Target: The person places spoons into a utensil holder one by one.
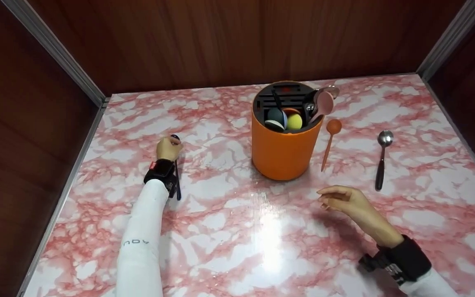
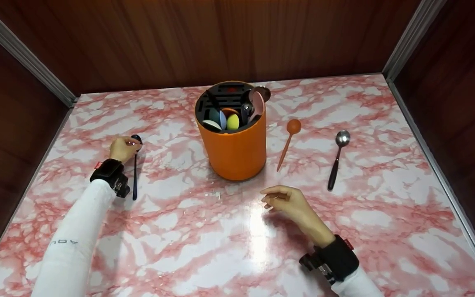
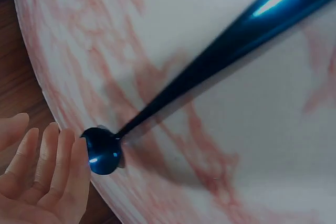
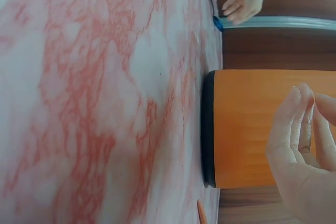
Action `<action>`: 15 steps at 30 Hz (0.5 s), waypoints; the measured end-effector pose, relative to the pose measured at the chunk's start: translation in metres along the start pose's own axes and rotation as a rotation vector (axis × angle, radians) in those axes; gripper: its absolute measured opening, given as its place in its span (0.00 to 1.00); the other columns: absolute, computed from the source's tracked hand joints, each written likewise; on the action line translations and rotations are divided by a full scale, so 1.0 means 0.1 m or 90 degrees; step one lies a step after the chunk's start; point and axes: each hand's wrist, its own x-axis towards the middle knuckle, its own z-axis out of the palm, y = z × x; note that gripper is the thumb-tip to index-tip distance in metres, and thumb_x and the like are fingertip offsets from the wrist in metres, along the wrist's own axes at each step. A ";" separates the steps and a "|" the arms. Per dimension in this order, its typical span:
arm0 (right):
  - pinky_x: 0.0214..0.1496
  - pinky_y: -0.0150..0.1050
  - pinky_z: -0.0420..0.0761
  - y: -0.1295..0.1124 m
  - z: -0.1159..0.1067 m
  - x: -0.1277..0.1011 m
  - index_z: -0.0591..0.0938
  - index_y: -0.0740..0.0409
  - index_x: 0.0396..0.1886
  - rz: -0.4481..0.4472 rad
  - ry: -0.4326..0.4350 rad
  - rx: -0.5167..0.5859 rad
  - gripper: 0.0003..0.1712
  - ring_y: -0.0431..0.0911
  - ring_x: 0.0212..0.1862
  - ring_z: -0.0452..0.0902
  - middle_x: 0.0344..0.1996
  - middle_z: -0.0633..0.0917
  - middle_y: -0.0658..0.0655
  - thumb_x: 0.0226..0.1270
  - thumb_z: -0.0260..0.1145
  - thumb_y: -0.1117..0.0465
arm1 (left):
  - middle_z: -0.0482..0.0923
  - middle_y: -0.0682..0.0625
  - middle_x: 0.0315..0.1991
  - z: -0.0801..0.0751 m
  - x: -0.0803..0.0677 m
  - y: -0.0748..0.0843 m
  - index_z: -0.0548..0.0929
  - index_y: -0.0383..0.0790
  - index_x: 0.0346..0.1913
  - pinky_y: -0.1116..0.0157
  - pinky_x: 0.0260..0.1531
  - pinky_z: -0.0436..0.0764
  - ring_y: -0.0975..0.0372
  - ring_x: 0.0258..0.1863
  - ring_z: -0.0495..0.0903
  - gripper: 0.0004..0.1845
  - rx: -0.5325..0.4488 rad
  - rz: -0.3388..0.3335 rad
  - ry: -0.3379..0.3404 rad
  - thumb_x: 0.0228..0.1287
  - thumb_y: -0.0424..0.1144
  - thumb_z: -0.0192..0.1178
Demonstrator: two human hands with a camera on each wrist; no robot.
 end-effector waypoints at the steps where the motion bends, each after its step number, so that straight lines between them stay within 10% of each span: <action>1: 0.47 0.31 0.82 0.00 0.00 0.00 0.79 0.55 0.50 -0.002 -0.001 0.002 0.15 0.35 0.42 0.79 0.39 0.84 0.42 0.65 0.61 0.58 | 0.84 0.49 0.31 0.04 0.03 -0.07 0.85 0.49 0.26 0.62 0.34 0.78 0.54 0.34 0.79 0.05 0.009 0.000 0.006 0.45 0.44 0.65; 9: 0.47 0.29 0.82 0.01 0.00 0.01 0.79 0.55 0.50 0.000 0.000 0.002 0.15 0.35 0.42 0.80 0.38 0.84 0.41 0.65 0.61 0.58 | 0.84 0.49 0.33 -0.20 -0.24 0.17 0.85 0.47 0.25 0.64 0.30 0.77 0.55 0.31 0.80 0.04 0.023 -0.014 0.027 0.43 0.37 0.62; 15: 0.47 0.29 0.81 0.03 -0.01 0.02 0.80 0.53 0.49 -0.008 -0.010 0.016 0.14 0.36 0.43 0.80 0.39 0.84 0.40 0.65 0.60 0.59 | 0.82 0.48 0.23 -0.17 -0.25 0.03 0.81 0.45 0.20 0.60 0.24 0.75 0.52 0.24 0.78 0.02 0.043 -0.003 0.038 0.43 0.38 0.61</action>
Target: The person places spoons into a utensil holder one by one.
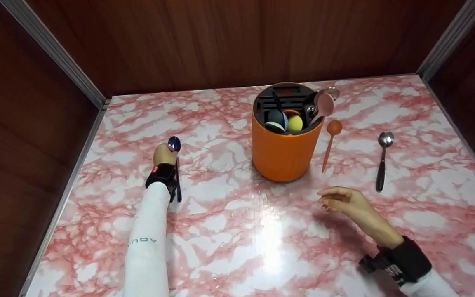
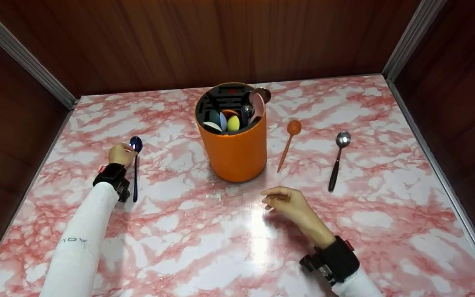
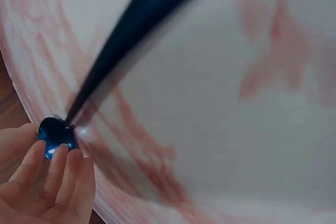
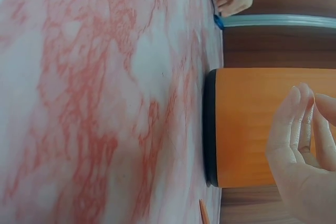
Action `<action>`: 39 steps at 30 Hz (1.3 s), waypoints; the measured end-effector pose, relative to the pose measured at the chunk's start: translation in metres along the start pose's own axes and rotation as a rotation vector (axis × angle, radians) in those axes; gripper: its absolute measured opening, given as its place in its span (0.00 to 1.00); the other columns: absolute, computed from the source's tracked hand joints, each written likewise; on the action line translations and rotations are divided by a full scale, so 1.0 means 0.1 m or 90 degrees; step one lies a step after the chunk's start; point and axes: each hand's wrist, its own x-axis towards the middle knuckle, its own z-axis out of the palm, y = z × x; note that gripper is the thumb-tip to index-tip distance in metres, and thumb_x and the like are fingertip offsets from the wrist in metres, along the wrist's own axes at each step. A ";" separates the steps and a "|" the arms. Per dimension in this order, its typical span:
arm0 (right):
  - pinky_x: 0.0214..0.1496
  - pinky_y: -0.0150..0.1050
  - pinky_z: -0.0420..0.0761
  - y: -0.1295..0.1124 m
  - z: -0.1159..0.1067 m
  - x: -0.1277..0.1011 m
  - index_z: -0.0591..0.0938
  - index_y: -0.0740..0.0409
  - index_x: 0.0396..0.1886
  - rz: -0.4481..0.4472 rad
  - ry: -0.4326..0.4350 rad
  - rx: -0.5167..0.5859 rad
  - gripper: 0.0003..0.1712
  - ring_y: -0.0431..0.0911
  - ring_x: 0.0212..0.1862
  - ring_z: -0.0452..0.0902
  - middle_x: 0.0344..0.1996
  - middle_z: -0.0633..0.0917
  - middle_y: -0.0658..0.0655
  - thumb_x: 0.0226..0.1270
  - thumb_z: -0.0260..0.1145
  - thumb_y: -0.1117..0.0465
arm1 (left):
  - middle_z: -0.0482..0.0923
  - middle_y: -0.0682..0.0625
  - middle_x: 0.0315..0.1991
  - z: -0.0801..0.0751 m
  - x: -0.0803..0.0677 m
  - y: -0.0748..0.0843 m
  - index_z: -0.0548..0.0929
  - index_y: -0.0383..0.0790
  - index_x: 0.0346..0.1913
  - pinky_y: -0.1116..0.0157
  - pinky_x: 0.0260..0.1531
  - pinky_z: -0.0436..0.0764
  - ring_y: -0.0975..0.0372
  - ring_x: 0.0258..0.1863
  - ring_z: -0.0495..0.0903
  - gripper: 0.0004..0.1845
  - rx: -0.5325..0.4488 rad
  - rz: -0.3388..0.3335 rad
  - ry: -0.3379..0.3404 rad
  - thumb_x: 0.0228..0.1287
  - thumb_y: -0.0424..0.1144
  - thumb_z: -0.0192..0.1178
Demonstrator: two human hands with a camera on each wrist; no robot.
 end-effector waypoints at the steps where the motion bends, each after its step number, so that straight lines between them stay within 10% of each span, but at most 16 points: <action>1: 0.47 0.29 0.81 0.01 0.00 0.00 0.80 0.53 0.49 -0.005 -0.003 0.004 0.13 0.36 0.43 0.80 0.39 0.84 0.40 0.66 0.60 0.59 | 0.81 0.47 0.22 0.02 0.00 -0.03 0.81 0.44 0.19 0.60 0.23 0.74 0.53 0.23 0.78 0.03 0.003 -0.003 0.001 0.43 0.38 0.60; 17: 0.45 0.28 0.81 0.05 -0.02 -0.02 0.81 0.49 0.46 -0.028 -0.012 0.034 0.12 0.37 0.43 0.80 0.40 0.84 0.42 0.66 0.59 0.63 | 0.82 0.36 0.26 0.12 -0.06 0.08 0.73 0.41 0.11 0.49 0.28 0.77 0.43 0.29 0.81 0.08 0.044 -0.044 0.006 0.40 0.30 0.55; 24: 0.46 0.30 0.81 0.06 -0.02 -0.02 0.81 0.49 0.46 -0.007 -0.003 0.030 0.11 0.37 0.43 0.80 0.40 0.84 0.43 0.65 0.60 0.61 | 0.82 0.37 0.28 0.71 0.34 -0.56 0.76 0.39 0.19 0.50 0.28 0.77 0.45 0.29 0.80 0.01 0.046 -0.080 0.022 0.37 0.31 0.55; 32: 0.45 0.29 0.82 0.08 -0.01 -0.02 0.81 0.50 0.47 -0.005 0.002 0.033 0.11 0.35 0.42 0.80 0.40 0.84 0.43 0.65 0.60 0.61 | 0.83 0.40 0.30 1.36 0.97 -1.49 0.82 0.38 0.29 0.51 0.31 0.80 0.47 0.29 0.80 0.19 0.060 -0.117 -0.055 0.26 0.41 0.69; 36: 0.45 0.30 0.82 0.08 -0.01 -0.02 0.81 0.48 0.46 -0.003 0.005 0.038 0.11 0.35 0.41 0.80 0.39 0.84 0.42 0.65 0.60 0.61 | 0.82 0.41 0.30 1.39 1.00 -1.56 0.81 0.37 0.30 0.54 0.28 0.79 0.49 0.28 0.79 0.22 0.041 -0.122 -0.087 0.26 0.44 0.72; 39: 0.45 0.30 0.82 0.08 -0.02 -0.02 0.81 0.48 0.45 -0.010 -0.001 0.048 0.11 0.36 0.42 0.80 0.39 0.84 0.42 0.65 0.60 0.62 | 0.81 0.42 0.30 1.18 0.80 -1.31 0.80 0.37 0.31 0.59 0.27 0.78 0.50 0.28 0.77 0.18 -0.009 -0.135 -0.097 0.31 0.39 0.70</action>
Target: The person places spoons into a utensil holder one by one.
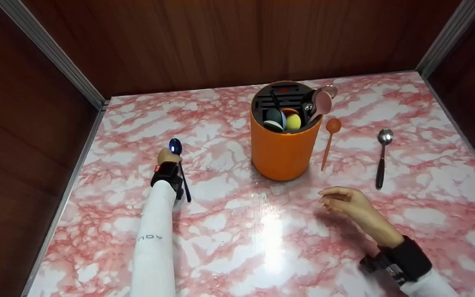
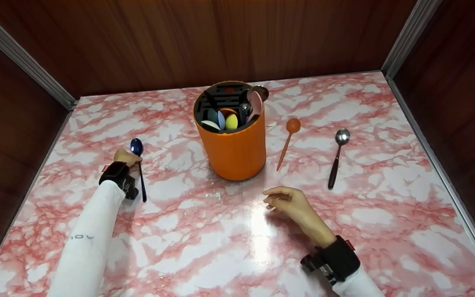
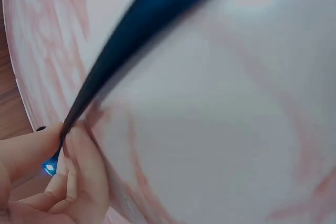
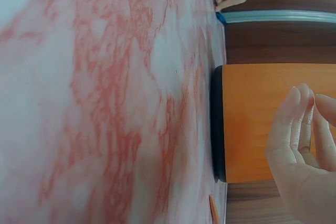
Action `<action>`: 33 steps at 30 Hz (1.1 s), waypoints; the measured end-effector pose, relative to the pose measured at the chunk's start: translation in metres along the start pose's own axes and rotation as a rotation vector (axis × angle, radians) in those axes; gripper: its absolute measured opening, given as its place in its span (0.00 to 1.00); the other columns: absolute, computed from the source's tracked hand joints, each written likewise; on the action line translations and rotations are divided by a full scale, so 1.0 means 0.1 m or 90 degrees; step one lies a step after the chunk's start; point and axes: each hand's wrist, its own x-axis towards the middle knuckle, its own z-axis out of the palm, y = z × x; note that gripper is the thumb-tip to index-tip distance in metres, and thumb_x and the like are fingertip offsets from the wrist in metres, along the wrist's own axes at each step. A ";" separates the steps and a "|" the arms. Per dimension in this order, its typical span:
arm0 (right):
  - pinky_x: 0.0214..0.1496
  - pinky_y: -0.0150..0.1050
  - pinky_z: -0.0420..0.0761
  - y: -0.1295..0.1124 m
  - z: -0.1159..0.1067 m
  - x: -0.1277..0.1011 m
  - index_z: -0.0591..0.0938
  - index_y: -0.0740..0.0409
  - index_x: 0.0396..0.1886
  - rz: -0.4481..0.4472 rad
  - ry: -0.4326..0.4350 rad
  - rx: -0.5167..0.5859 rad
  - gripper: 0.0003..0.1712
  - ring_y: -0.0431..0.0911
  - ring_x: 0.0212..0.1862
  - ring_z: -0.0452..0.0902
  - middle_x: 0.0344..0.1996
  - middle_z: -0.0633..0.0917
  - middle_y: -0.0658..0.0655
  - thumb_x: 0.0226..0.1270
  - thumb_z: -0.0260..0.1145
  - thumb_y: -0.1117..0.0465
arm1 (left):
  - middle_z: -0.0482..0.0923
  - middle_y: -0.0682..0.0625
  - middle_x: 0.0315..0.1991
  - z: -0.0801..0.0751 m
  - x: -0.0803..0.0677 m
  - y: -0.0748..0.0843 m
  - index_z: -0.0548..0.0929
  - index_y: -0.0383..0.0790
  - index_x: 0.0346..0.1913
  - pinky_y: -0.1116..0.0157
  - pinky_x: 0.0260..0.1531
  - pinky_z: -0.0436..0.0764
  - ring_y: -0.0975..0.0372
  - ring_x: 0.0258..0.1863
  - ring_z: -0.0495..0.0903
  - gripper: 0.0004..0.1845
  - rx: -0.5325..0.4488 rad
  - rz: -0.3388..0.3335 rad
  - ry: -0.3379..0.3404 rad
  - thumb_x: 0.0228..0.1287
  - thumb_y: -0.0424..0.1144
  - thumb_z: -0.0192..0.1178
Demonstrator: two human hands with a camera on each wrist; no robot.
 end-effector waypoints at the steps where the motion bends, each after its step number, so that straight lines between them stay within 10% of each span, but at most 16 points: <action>1: 0.45 0.30 0.82 0.00 -0.01 0.00 0.81 0.47 0.45 -0.004 -0.003 0.003 0.11 0.36 0.42 0.80 0.39 0.84 0.42 0.65 0.60 0.62 | 0.81 0.42 0.30 0.01 0.00 -0.02 0.80 0.38 0.31 0.60 0.27 0.78 0.50 0.28 0.77 0.18 -0.019 0.001 -0.003 0.30 0.40 0.71; 6: 0.46 0.30 0.83 0.02 -0.01 0.00 0.81 0.46 0.44 -0.011 0.000 0.008 0.11 0.37 0.43 0.80 0.39 0.84 0.41 0.65 0.60 0.63 | 0.78 0.46 0.23 -0.32 -0.50 0.40 0.77 0.37 0.27 0.64 0.22 0.78 0.55 0.22 0.76 0.14 -0.093 -0.016 -0.009 0.32 0.36 0.69; 11: 0.47 0.31 0.83 0.02 0.00 0.00 0.81 0.47 0.45 -0.003 0.005 0.002 0.11 0.37 0.43 0.80 0.40 0.84 0.43 0.65 0.60 0.63 | 0.79 0.45 0.18 -0.78 -1.17 0.93 0.72 0.32 0.34 0.60 0.19 0.84 0.55 0.16 0.80 0.15 -0.315 -0.134 -0.093 0.40 0.27 0.64; 14: 0.48 0.32 0.82 0.01 0.00 0.00 0.80 0.49 0.46 0.009 0.007 -0.008 0.11 0.38 0.44 0.80 0.41 0.84 0.44 0.65 0.60 0.61 | 0.79 0.45 0.21 -0.70 -1.05 0.78 0.67 0.31 0.46 0.60 0.22 0.85 0.56 0.19 0.81 0.28 -0.397 -0.175 -0.136 0.40 0.28 0.68; 18: 0.48 0.32 0.82 0.01 0.00 0.00 0.80 0.51 0.48 0.014 0.007 -0.016 0.12 0.37 0.44 0.80 0.41 0.84 0.44 0.65 0.60 0.60 | 0.81 0.43 0.25 -0.33 -0.56 0.30 0.62 0.33 0.56 0.58 0.28 0.87 0.55 0.23 0.83 0.41 -0.437 -0.211 -0.146 0.37 0.31 0.73; 24: 0.46 0.30 0.82 0.01 0.01 0.02 0.81 0.49 0.45 0.010 0.010 -0.003 0.10 0.35 0.42 0.80 0.39 0.84 0.44 0.65 0.60 0.61 | 0.84 0.41 0.23 0.18 0.06 -0.25 0.75 0.32 0.45 0.53 0.28 0.86 0.52 0.22 0.84 0.32 -0.474 -0.253 -0.159 0.30 0.33 0.78; 28: 0.46 0.29 0.82 0.00 0.03 0.04 0.81 0.49 0.46 0.024 0.003 -0.001 0.10 0.35 0.42 0.80 0.39 0.84 0.43 0.65 0.60 0.61 | 0.83 0.42 0.21 0.11 -0.15 -0.04 0.81 0.32 0.36 0.54 0.28 0.86 0.52 0.21 0.84 0.24 -0.491 -0.263 -0.167 0.28 0.34 0.78; 33: 0.47 0.30 0.82 -0.02 0.05 0.06 0.79 0.52 0.49 0.046 -0.003 -0.020 0.13 0.36 0.43 0.80 0.38 0.84 0.41 0.65 0.61 0.58 | 0.82 0.43 0.17 -0.38 -0.98 0.72 0.80 0.29 0.33 0.58 0.23 0.86 0.55 0.17 0.84 0.20 -0.542 -0.251 -0.199 0.33 0.31 0.76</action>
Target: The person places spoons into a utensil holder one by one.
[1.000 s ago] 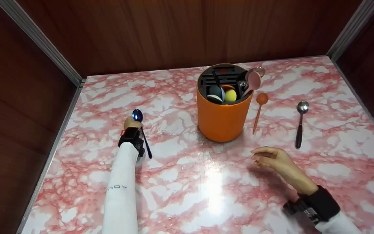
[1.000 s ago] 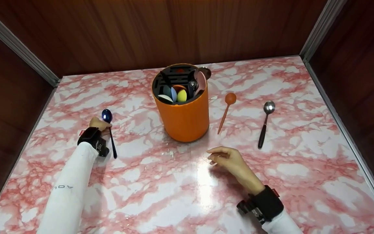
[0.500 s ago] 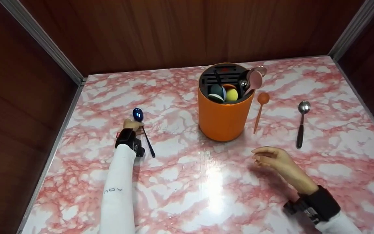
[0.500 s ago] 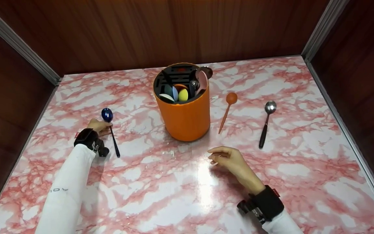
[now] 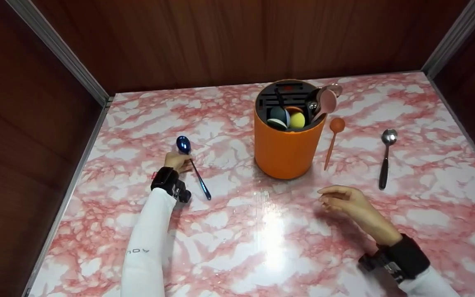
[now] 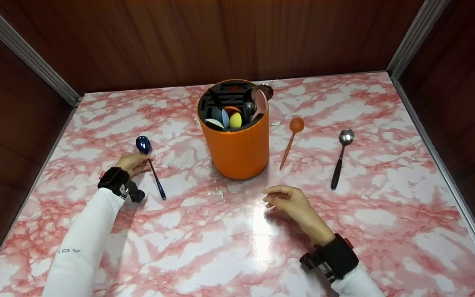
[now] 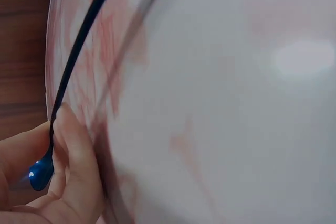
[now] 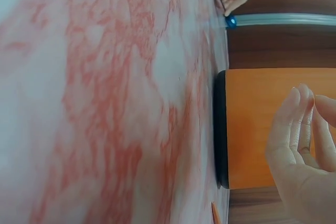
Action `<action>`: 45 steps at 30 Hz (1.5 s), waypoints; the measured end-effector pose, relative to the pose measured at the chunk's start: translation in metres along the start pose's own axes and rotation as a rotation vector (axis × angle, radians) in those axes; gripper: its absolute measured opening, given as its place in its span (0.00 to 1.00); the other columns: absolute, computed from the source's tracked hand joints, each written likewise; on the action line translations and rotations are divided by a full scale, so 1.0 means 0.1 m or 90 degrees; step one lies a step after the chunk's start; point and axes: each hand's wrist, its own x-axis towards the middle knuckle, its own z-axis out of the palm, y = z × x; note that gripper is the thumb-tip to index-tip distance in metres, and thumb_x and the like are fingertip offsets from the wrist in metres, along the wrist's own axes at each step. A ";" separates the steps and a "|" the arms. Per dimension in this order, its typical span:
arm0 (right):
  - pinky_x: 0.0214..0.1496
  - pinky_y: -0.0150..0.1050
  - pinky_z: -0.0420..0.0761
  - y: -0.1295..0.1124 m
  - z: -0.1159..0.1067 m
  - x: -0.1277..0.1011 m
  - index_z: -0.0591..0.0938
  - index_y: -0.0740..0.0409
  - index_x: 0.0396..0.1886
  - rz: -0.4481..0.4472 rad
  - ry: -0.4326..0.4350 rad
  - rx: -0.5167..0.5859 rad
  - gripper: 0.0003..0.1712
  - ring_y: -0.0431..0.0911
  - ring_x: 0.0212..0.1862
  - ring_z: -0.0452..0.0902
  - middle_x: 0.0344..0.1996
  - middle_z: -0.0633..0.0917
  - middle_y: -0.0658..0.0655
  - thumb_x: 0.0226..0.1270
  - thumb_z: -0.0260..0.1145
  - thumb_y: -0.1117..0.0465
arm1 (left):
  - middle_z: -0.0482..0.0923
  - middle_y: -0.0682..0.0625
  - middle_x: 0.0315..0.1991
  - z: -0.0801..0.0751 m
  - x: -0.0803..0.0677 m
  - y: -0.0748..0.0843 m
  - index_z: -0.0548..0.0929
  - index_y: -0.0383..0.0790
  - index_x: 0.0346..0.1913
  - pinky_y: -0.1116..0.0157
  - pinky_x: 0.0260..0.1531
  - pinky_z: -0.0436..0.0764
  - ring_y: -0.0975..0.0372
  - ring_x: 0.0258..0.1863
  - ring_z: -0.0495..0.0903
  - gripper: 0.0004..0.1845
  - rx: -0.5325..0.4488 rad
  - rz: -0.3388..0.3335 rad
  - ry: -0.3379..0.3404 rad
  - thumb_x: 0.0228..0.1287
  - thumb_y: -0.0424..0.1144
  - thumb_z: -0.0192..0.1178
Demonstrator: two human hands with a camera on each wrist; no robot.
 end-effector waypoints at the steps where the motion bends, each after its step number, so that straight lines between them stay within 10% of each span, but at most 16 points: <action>1: 0.47 0.30 0.82 0.00 0.00 0.00 0.79 0.53 0.49 0.003 -0.001 -0.004 0.14 0.36 0.43 0.80 0.38 0.84 0.41 0.65 0.61 0.58 | 0.82 0.44 0.17 0.08 -0.22 0.09 0.79 0.31 0.37 0.59 0.22 0.86 0.56 0.17 0.83 0.21 -0.008 0.002 -0.007 0.35 0.30 0.75; 4: 0.47 0.30 0.82 0.00 0.01 0.02 0.78 0.55 0.50 0.006 -0.003 -0.011 0.16 0.37 0.43 0.80 0.38 0.84 0.42 0.64 0.61 0.57 | 0.82 0.45 0.18 0.31 -0.83 0.33 0.75 0.36 0.46 0.60 0.22 0.86 0.57 0.17 0.83 0.24 -0.024 0.012 -0.034 0.43 0.28 0.70; 18: 0.47 0.31 0.82 -0.01 0.11 0.12 0.75 0.67 0.54 -0.012 -0.031 -0.019 0.23 0.37 0.40 0.80 0.38 0.84 0.45 0.64 0.62 0.57 | 0.74 0.50 0.18 1.08 -2.58 0.87 0.75 0.29 0.37 0.69 0.36 0.86 0.65 0.19 0.77 0.04 -0.037 -0.001 -0.046 0.59 0.26 0.57; 39: 0.46 0.32 0.83 0.05 0.34 0.31 0.71 0.75 0.55 -0.016 -0.085 -0.020 0.26 0.42 0.43 0.82 0.39 0.85 0.50 0.64 0.61 0.59 | 0.75 0.50 0.20 1.53 -3.11 0.63 0.76 0.24 0.38 0.72 0.29 0.85 0.66 0.19 0.76 0.05 -0.017 0.042 -0.111 0.60 0.25 0.56; 45: 0.47 0.35 0.83 0.08 0.43 0.34 0.70 0.76 0.55 -0.025 -0.127 -0.006 0.25 0.41 0.43 0.82 0.39 0.85 0.51 0.65 0.59 0.61 | 0.74 0.49 0.23 1.62 -3.23 0.61 0.75 0.24 0.39 0.61 0.42 0.85 0.65 0.20 0.76 0.06 -0.019 0.039 -0.130 0.61 0.25 0.55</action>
